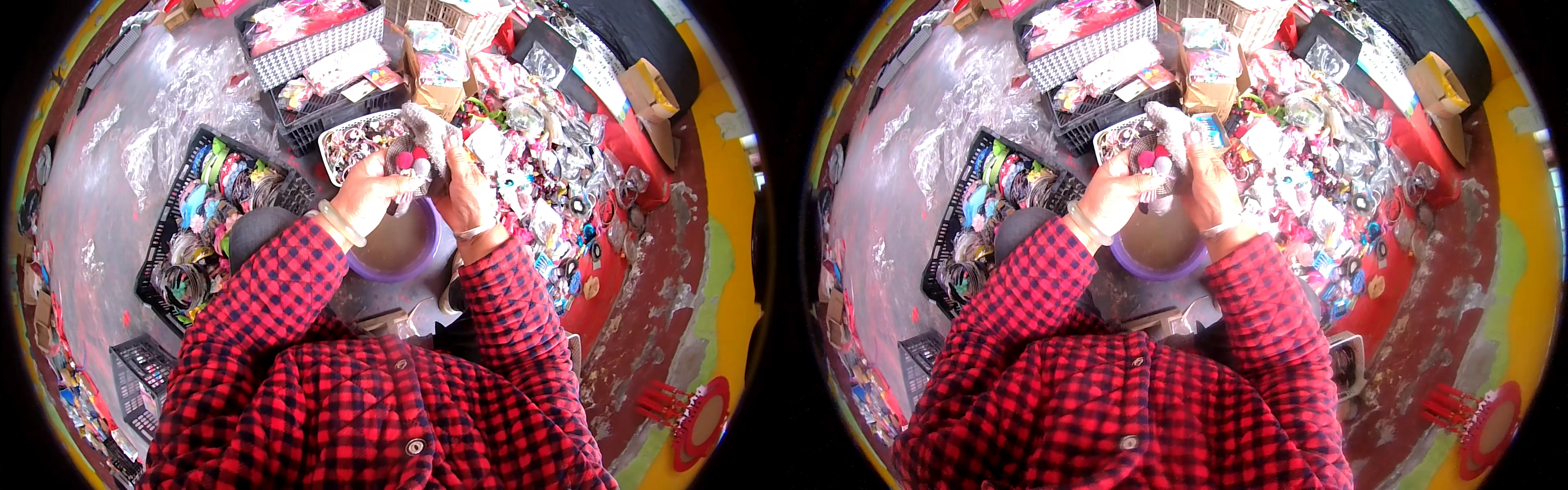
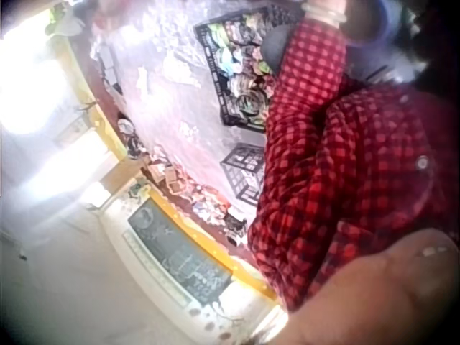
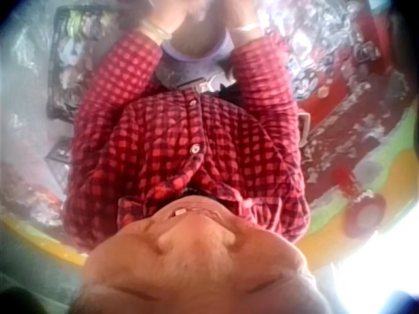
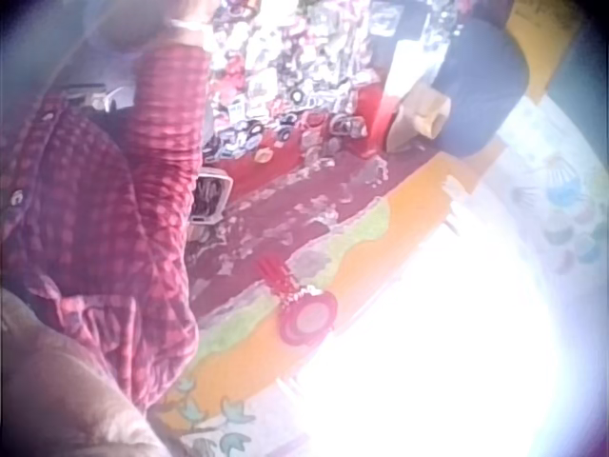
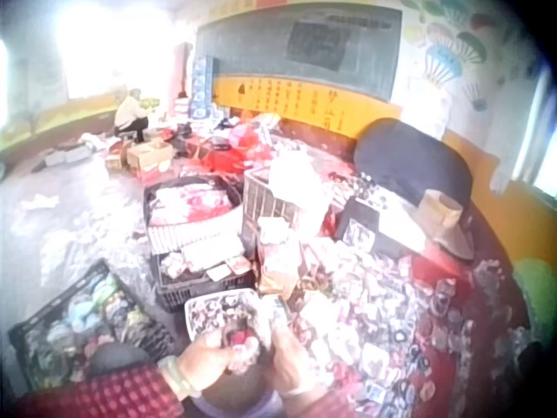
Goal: The person sits on the floor and sorts through various hair accessories, including hair ties and scrunchies. They remove items from plastic packaging, separate them, and place them into a purple bucket or a nearby basket.
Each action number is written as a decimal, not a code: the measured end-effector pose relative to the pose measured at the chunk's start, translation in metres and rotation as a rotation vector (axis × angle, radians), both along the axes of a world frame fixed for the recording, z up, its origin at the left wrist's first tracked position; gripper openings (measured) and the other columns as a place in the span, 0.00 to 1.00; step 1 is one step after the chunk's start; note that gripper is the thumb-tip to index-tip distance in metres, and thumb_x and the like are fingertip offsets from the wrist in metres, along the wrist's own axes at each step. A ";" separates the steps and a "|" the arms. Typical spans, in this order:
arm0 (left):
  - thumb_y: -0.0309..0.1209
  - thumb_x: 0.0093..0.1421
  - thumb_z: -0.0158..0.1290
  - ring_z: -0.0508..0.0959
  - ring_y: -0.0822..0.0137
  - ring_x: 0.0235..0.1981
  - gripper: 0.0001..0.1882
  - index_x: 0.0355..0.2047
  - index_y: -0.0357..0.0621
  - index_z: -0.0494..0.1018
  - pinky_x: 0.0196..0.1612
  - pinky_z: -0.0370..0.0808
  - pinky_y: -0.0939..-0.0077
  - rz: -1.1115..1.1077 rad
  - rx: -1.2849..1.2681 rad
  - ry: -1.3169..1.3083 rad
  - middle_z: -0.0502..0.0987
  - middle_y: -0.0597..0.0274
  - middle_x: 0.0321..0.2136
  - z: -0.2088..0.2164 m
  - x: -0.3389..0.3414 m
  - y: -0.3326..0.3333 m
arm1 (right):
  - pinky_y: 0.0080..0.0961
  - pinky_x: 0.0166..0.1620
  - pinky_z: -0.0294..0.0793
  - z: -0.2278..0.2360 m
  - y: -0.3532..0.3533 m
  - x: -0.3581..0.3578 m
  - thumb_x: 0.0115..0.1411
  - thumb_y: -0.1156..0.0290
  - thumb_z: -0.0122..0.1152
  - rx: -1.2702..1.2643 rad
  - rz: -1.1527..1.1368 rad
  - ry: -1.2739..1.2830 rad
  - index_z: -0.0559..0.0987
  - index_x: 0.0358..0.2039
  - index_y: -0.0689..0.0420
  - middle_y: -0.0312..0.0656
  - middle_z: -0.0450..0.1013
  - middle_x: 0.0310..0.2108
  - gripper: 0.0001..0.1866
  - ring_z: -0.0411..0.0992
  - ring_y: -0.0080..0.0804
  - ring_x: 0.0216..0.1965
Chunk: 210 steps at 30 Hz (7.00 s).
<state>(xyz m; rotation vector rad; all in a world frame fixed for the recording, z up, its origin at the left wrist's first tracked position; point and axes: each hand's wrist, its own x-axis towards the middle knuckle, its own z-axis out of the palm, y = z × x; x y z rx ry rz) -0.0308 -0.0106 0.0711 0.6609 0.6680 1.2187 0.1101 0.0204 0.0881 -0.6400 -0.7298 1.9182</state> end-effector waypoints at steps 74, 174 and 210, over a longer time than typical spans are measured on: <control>0.17 0.51 0.51 0.73 0.72 0.39 0.23 0.49 0.40 0.63 0.42 0.70 0.80 0.039 -0.006 -0.116 0.72 0.64 0.38 -0.007 -0.002 -0.001 | 0.19 0.42 0.69 -0.024 -0.007 -0.016 0.56 0.76 0.55 0.019 -0.206 -0.095 0.68 0.48 0.56 0.34 0.71 0.39 0.18 0.69 0.22 0.39; 0.21 0.56 0.46 0.74 0.66 0.38 0.12 0.42 0.38 0.66 0.45 0.70 0.70 0.047 -0.063 -0.366 0.73 0.59 0.36 -0.010 -0.016 0.006 | 0.19 0.37 0.71 -0.010 -0.003 -0.003 0.55 0.79 0.54 0.081 -0.048 -0.264 0.75 0.37 0.61 0.37 0.74 0.33 0.08 0.72 0.22 0.32; 0.24 0.59 0.41 0.74 0.66 0.39 0.09 0.37 0.37 0.70 0.42 0.70 0.71 0.231 -0.197 -0.465 0.74 0.59 0.37 -0.034 -0.018 0.014 | 0.30 0.40 0.71 -0.034 -0.012 -0.028 0.50 0.79 0.56 0.912 -0.421 -1.062 0.69 0.48 0.58 0.51 0.72 0.38 0.22 0.72 0.44 0.37</control>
